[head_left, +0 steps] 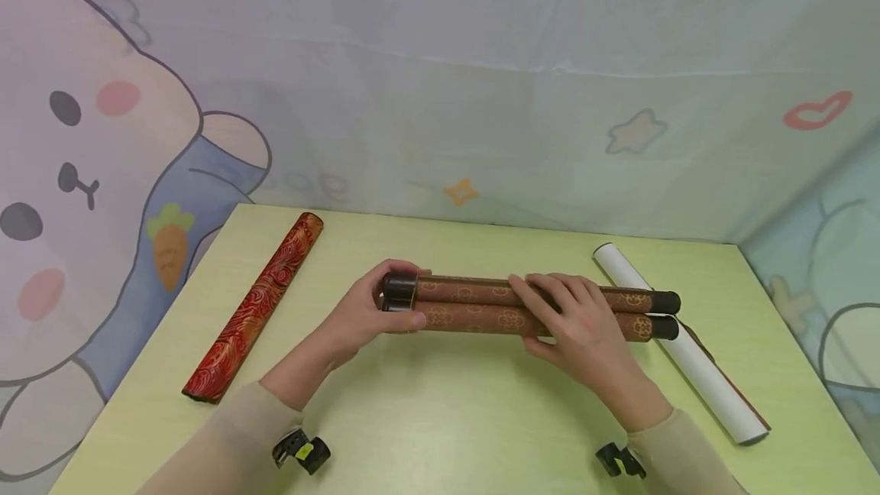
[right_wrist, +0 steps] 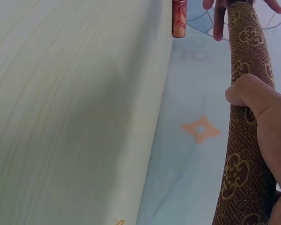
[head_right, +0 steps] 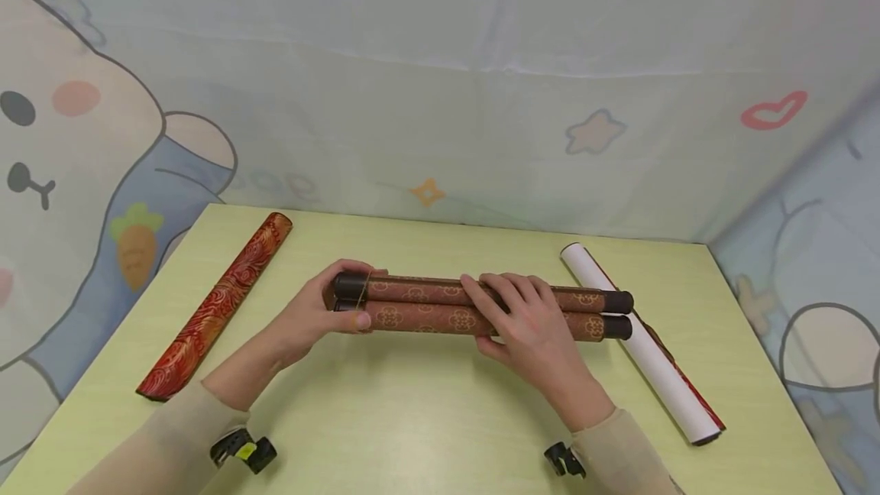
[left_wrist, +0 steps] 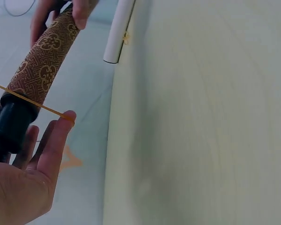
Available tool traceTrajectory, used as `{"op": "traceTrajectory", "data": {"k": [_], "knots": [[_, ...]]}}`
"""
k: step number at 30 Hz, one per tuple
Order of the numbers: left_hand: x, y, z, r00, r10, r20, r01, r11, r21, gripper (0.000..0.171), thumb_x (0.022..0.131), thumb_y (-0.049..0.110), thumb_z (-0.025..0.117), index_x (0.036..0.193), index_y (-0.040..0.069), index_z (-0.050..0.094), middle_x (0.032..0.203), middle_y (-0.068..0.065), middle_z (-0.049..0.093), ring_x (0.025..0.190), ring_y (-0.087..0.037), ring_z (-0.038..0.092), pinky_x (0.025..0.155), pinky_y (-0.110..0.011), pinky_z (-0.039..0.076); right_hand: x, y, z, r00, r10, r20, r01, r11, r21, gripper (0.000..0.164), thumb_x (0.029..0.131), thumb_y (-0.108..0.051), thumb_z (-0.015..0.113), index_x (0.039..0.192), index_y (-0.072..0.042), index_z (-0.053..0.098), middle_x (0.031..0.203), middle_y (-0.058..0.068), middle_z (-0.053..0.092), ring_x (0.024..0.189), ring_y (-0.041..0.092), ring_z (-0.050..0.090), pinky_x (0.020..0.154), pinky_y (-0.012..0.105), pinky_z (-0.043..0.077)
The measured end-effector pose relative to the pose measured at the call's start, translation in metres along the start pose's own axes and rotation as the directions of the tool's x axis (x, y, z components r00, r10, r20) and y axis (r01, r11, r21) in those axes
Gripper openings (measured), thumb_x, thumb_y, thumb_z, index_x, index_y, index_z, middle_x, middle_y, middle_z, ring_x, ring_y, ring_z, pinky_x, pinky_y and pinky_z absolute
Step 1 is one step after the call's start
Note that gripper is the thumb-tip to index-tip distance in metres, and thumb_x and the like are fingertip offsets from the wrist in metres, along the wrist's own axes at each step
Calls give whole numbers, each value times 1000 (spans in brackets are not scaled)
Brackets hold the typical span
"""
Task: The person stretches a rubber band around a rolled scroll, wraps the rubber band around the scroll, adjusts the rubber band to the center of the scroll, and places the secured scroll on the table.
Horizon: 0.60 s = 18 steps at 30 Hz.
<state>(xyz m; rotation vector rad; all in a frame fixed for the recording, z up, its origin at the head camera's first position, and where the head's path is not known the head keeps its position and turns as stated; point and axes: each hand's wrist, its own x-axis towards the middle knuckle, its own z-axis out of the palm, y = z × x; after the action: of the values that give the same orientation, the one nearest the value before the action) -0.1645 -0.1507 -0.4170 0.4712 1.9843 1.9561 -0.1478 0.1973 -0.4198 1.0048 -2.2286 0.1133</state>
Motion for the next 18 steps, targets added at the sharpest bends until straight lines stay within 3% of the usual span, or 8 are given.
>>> {"op": "traceTrajectory", "data": {"k": [5, 11, 14, 18], "knots": [[0, -8, 4, 999, -44, 9, 45, 992, -118, 81, 89, 24, 90, 150, 0, 43, 120, -14, 55, 96, -26, 71, 93, -59, 61, -1, -3, 0, 1000, 23, 2, -23, 1000, 21, 92, 73, -25, 95, 155, -10, 56, 131, 16, 65, 110, 39, 65, 91, 56, 56], [1, -7, 11, 999, 25, -19, -29, 984, -178, 82, 88, 29, 91, 152, 6, 45, 141, -19, 53, 104, -30, 73, 90, -55, 63, -2, -5, 2, 1000, 27, -14, -26, 999, 37, 93, 73, -24, 93, 157, -12, 54, 130, 15, 65, 109, 39, 65, 88, 57, 56], [1, -5, 9, 999, 48, -24, -51, 990, -128, 75, 90, 26, 89, 151, 9, 48, 147, -17, 50, 110, -28, 69, 89, -46, 63, -3, -4, 3, 1000, 12, -15, -11, 999, 35, 92, 73, -24, 93, 156, -12, 55, 129, 15, 65, 108, 38, 65, 87, 57, 56], [3, 0, 4, 997, 73, -15, -72, 997, 27, 69, 88, 23, 90, 147, 15, 56, 150, -11, 51, 120, -28, 57, 90, -39, 57, -5, -5, 3, 1000, -1, -8, 1, 1000, 21, 90, 73, -25, 93, 155, -12, 57, 128, 15, 66, 110, 37, 65, 86, 57, 55]]}}
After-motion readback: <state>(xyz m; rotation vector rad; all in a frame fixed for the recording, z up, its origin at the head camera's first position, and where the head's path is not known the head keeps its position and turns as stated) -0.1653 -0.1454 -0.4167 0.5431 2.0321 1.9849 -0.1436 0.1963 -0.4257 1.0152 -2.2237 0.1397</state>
